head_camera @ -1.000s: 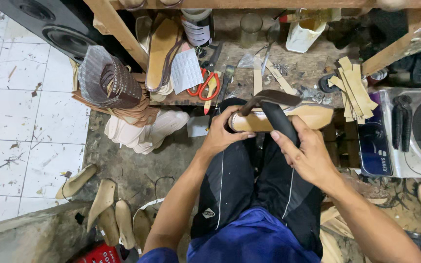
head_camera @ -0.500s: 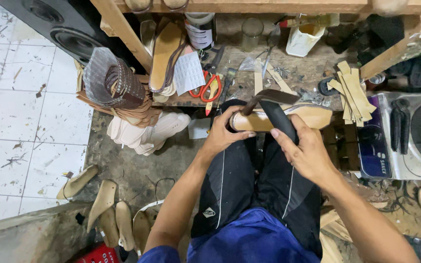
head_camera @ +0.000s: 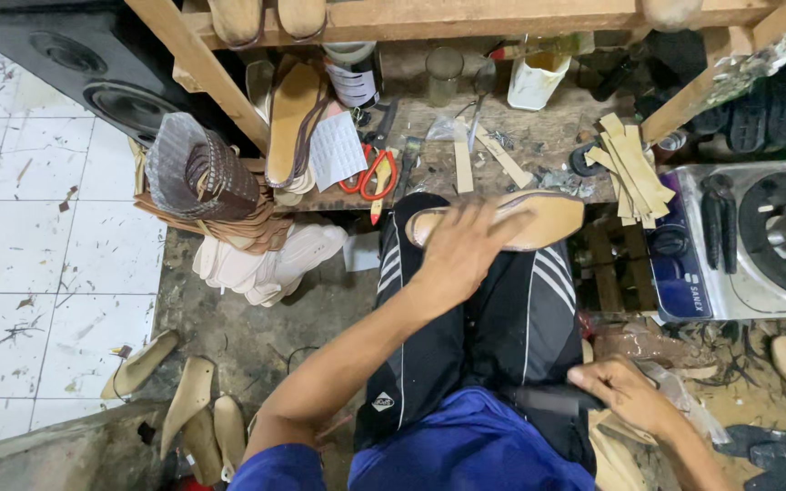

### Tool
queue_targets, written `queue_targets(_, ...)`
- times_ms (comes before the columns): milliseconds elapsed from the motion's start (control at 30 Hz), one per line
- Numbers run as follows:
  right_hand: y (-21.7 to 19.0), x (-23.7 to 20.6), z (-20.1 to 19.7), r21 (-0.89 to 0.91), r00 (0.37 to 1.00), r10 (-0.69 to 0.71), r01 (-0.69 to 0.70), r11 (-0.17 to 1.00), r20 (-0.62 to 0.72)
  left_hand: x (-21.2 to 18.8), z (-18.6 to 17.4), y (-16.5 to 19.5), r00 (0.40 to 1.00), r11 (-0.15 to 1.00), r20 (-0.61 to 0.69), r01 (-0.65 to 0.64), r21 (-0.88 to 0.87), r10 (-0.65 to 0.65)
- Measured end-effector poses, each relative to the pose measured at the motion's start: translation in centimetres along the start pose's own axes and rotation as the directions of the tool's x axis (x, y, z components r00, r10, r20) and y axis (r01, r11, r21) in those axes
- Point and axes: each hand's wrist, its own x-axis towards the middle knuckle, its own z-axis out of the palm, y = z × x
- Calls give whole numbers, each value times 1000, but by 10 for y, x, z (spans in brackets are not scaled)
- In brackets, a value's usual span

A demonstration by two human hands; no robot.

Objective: The person repeatedly picks up shoe lasts and soles, aligns them, and presses the soles onto the lasts. They handle multiple lasts and soles one at a time, placing finished units on a nearby wooden rack.

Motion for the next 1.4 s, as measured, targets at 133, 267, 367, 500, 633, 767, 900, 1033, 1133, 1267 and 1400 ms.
queue_targets(133,-6,-22,1,-64,922,-94,76,995,-376,25,12,8,929,989,367,99,-106,-53)
queue_targets(267,-38,-6,29,164,741,1,147,975,-671,18,9,39,958,491,184,271,-828,-219)
queue_targets(367,-40,11,69,207,737,-147,366,907,-660,6,0,70,961,-87,165,149,-985,-222)
queue_targets(500,-37,10,113,379,778,-164,464,801,-606,0,-26,74,954,-460,203,82,-884,-219)
queue_targets(633,-61,23,120,16,565,-439,626,780,-698,3,-49,61,947,-571,220,48,-819,-236)
queue_targets(767,-92,26,99,-121,456,-606,727,676,-651,-3,-57,56,953,-581,229,75,-811,-197)
queue_targets(900,-105,25,92,-190,410,-671,750,633,-618,-11,-58,53,966,-613,207,70,-787,-156)
queue_targets(1033,-104,28,105,-265,371,-634,682,682,-678,-9,-56,51,963,-600,207,63,-798,-174)
queue_targets(1133,-107,39,107,-308,329,-564,582,753,-757,-4,-54,48,892,-131,38,-24,-991,-450)
queue_targets(1267,-124,61,68,-195,413,-504,595,780,-758,-11,-57,60,829,-90,5,-55,-994,-559)
queue_targets(1400,-163,86,34,-162,647,-398,394,905,-650,-18,-57,80,793,102,0,78,-992,-609)
